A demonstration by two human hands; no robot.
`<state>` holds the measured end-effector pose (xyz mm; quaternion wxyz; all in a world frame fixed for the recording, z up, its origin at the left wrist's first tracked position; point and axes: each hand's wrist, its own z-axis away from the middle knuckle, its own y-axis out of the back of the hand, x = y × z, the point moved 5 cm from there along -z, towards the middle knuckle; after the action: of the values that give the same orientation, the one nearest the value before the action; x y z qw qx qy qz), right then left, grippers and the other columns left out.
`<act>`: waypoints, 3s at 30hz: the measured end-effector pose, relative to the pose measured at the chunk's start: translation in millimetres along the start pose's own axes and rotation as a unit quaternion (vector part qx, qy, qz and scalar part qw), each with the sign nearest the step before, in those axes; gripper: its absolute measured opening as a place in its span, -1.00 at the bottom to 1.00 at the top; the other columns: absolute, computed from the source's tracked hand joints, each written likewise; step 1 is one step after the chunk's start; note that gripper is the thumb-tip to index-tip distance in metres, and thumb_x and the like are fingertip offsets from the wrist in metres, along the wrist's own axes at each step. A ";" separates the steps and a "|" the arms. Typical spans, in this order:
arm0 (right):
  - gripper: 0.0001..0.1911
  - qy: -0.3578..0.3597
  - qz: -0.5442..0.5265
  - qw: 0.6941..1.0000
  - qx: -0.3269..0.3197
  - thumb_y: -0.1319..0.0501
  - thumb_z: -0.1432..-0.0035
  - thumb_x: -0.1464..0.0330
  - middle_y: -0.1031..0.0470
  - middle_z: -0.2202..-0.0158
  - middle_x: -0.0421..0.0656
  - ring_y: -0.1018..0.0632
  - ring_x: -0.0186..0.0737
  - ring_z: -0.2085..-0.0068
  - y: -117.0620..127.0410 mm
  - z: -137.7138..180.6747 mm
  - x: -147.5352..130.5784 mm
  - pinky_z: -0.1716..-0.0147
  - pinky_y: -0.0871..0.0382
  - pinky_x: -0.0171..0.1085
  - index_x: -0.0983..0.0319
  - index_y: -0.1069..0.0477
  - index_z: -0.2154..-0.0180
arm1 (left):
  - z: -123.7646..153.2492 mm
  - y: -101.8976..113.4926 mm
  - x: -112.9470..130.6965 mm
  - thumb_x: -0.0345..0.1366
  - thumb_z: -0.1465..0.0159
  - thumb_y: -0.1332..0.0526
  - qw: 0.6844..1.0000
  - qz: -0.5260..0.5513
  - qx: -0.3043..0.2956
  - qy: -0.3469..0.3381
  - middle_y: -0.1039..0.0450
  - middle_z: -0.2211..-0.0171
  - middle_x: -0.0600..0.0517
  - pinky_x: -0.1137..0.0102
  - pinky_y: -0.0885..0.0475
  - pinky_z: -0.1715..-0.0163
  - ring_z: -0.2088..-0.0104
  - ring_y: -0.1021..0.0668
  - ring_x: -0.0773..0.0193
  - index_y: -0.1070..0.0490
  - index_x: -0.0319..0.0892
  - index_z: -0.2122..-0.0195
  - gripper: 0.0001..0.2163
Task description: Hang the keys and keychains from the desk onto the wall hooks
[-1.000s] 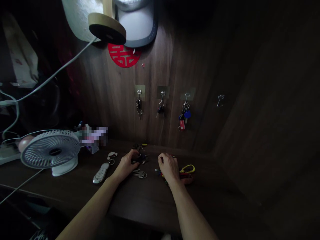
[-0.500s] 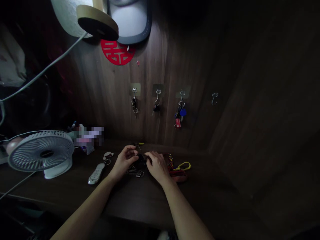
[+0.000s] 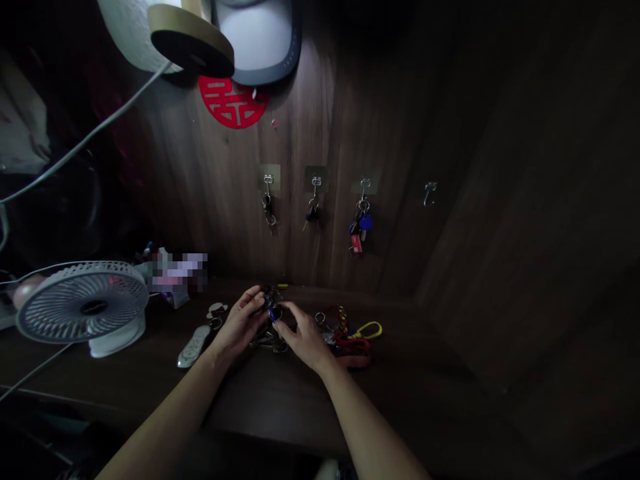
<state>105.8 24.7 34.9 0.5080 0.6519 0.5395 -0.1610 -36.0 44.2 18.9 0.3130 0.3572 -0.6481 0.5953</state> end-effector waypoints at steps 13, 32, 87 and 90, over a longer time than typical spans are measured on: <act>-0.72 -0.030 -0.167 0.983 0.071 -0.24 0.02 0.25 -0.40 0.36 -0.24 -0.46 -0.33 0.42 6.5 -4.1 3.9 0.38 -0.34 -0.31 0.20 -0.28 0.25 | 0.1 -0.5 -0.9 -0.35 0.11 -0.42 0.999 0.042 0.009 -0.001 -0.42 0.32 0.13 0.53 -0.40 0.31 0.37 -0.50 0.45 -0.37 -0.13 0.24 -0.61; -0.72 -0.054 -0.198 0.970 0.129 -0.25 0.02 0.22 -0.46 0.35 -0.23 -0.48 -0.32 0.47 14.8 -4.7 11.1 0.46 -0.36 -0.32 0.18 -0.32 0.25 | 17.1 -17.2 15.6 -0.24 -0.14 -0.24 0.909 -0.331 -0.025 -0.251 -0.43 0.29 0.04 0.36 -0.31 0.13 0.21 -0.46 0.25 -0.42 -0.16 0.31 -0.86; -0.89 0.123 0.080 0.974 0.172 -0.16 -0.12 0.33 -0.43 0.40 -0.17 -0.44 -0.19 0.29 17.5 -0.4 -6.8 0.26 -0.32 -0.23 0.15 -0.41 0.44 | 20.9 -23.5 13.1 -0.23 -0.20 -0.17 0.865 -0.411 -0.031 -0.287 -0.44 0.31 -0.01 0.32 -0.35 0.13 0.21 -0.47 0.22 -0.51 -0.12 0.35 -0.84; -0.89 0.149 0.127 0.969 0.151 -0.14 -0.13 0.37 -0.44 0.36 -0.15 -0.44 -0.17 0.26 13.7 0.7 -7.3 0.20 -0.31 -0.18 0.13 -0.43 0.40 | 16.6 -20.8 10.1 -0.19 -0.15 -0.22 0.892 -0.369 -0.026 -0.261 -0.44 0.30 -0.01 0.32 -0.36 0.11 0.22 -0.48 0.22 -0.53 -0.13 0.40 -0.85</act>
<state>115.2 21.5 46.8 0.3339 0.8006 0.4918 -0.0755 -23.9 26.1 37.1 0.3391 0.7048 -0.5432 0.3053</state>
